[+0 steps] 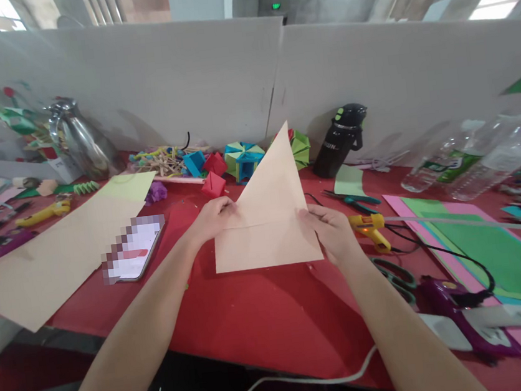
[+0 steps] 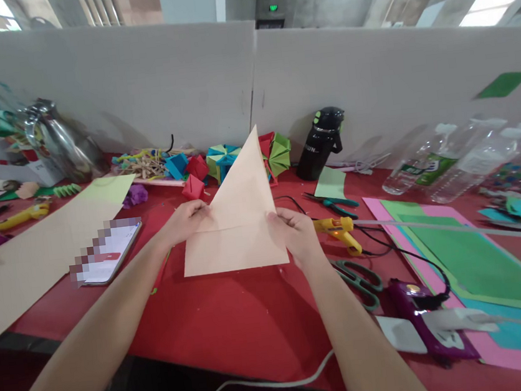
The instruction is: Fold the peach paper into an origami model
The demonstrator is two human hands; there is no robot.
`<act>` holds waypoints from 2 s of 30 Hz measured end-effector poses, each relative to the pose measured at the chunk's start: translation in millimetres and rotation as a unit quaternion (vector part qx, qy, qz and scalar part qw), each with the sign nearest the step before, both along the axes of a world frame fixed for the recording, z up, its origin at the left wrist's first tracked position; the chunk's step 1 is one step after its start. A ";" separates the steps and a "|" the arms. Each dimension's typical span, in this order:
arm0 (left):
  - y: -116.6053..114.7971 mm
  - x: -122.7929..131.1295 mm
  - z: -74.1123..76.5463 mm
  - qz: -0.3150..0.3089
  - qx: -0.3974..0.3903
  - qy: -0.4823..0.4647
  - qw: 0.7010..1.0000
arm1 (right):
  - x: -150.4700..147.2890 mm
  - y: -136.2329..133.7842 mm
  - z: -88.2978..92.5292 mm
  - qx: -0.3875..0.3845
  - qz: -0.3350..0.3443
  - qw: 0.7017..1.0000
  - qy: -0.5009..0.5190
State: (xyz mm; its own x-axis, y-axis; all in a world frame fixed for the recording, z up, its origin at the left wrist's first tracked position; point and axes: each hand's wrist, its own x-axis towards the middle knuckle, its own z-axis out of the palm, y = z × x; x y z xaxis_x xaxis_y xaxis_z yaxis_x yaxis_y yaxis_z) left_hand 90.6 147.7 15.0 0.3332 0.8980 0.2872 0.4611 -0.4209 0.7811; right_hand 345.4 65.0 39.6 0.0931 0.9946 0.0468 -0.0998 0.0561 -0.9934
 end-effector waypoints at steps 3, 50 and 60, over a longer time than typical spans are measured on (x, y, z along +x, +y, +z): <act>-0.7 -0.3 0.5 -0.006 -0.003 0.003 1.000 | 0.2 -0.5 0.9 -0.004 0.004 1.000 0.008; -11.9 -9.3 20.2 -0.026 -0.035 0.041 0.998 | -0.6 0.6 -2.1 -0.061 0.007 0.998 0.017; -5.7 -33.8 24.9 -0.059 -0.057 0.078 0.994 | 10.0 5.2 -6.4 -0.004 -0.080 0.993 -0.087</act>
